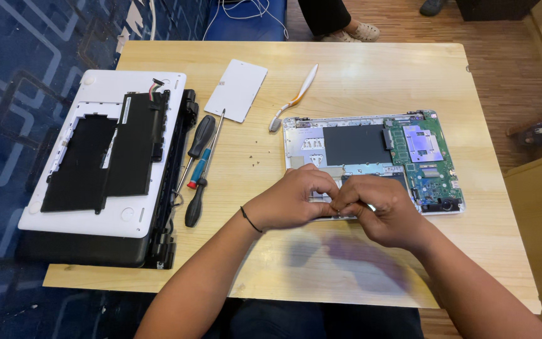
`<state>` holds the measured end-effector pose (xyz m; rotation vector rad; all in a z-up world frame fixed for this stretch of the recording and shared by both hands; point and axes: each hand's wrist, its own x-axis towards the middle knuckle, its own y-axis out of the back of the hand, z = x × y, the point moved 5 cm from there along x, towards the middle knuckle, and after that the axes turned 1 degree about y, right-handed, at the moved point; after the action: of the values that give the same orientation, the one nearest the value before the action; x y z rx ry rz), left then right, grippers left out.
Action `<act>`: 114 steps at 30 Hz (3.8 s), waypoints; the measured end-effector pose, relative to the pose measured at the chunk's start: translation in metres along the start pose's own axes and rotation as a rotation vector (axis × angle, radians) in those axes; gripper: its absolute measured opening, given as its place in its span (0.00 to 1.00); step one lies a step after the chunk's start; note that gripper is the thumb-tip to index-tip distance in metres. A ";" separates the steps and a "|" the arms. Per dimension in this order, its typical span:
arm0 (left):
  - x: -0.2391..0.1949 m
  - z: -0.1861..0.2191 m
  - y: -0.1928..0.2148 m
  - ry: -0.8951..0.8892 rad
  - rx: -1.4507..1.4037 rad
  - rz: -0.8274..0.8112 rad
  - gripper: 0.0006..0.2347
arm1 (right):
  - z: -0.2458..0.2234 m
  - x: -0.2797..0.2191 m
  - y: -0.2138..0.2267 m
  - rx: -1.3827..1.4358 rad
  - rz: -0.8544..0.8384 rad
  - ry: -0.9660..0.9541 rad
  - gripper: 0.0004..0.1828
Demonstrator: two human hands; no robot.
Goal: The person removes the back cover of a white laptop, then uses a screwdriver to remove screws and detach internal components including the battery and a small camera module. The removed parts are placed on the table next to the laptop.
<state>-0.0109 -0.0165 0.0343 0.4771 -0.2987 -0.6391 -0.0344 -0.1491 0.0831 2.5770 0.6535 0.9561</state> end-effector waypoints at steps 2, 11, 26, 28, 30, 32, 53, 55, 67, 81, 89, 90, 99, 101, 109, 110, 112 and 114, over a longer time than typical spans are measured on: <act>-0.001 0.004 0.001 -0.001 0.007 0.018 0.04 | -0.002 0.003 0.001 0.041 -0.017 -0.007 0.07; 0.003 0.001 0.000 -0.015 0.066 0.080 0.10 | 0.013 0.000 0.004 0.253 -0.011 -0.063 0.03; 0.003 0.002 0.002 -0.140 0.059 0.058 0.07 | 0.010 0.000 0.009 0.138 0.055 -0.048 0.03; 0.003 0.001 0.001 -0.140 0.054 0.035 0.06 | 0.008 0.001 0.010 0.130 0.066 -0.052 0.03; 0.003 0.000 0.002 -0.103 0.041 0.071 0.09 | 0.009 -0.001 0.008 0.180 0.084 -0.098 0.03; 0.005 -0.003 0.000 -0.100 0.041 0.097 0.11 | 0.005 0.003 0.008 0.167 0.070 -0.084 0.03; 0.001 0.013 0.010 -0.135 0.057 0.063 0.08 | 0.007 0.000 0.004 0.103 0.055 -0.027 0.04; 0.001 0.010 0.012 -0.119 0.078 0.082 0.10 | 0.007 0.000 0.004 0.088 0.041 -0.026 0.04; -0.003 0.012 0.014 -0.045 0.229 0.000 0.09 | 0.018 -0.006 0.016 0.219 0.176 -0.060 0.03; -0.002 0.008 0.014 -0.104 0.104 0.005 0.04 | 0.012 -0.001 0.007 0.168 0.108 -0.083 0.03; -0.001 0.009 0.010 -0.124 0.064 0.009 0.04 | 0.010 0.000 0.006 0.157 0.069 -0.069 0.04; -0.001 0.008 0.009 -0.128 0.068 0.016 0.05 | 0.009 0.000 0.005 0.155 0.051 -0.059 0.05; 0.001 0.006 0.011 -0.123 0.067 0.057 0.08 | 0.010 0.001 0.005 0.141 0.040 -0.061 0.03; 0.000 0.005 0.010 -0.133 0.058 0.048 0.07 | 0.011 0.000 0.006 0.139 0.051 -0.072 0.04; 0.003 0.000 0.011 -0.109 0.135 0.102 0.11 | 0.008 0.001 0.003 0.133 0.037 -0.061 0.04; 0.003 0.001 0.011 -0.114 0.127 0.092 0.09 | 0.008 0.001 0.002 0.138 0.049 -0.056 0.03; 0.002 0.002 0.013 -0.119 0.119 0.083 0.08 | 0.009 0.001 0.002 0.143 0.061 -0.050 0.03; 0.001 0.005 0.016 -0.107 0.094 0.087 0.08 | 0.010 0.000 0.007 0.147 0.120 -0.052 0.02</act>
<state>-0.0040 -0.0074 0.0466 0.5186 -0.4498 -0.5681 -0.0258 -0.1562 0.0784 2.7884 0.5816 0.9052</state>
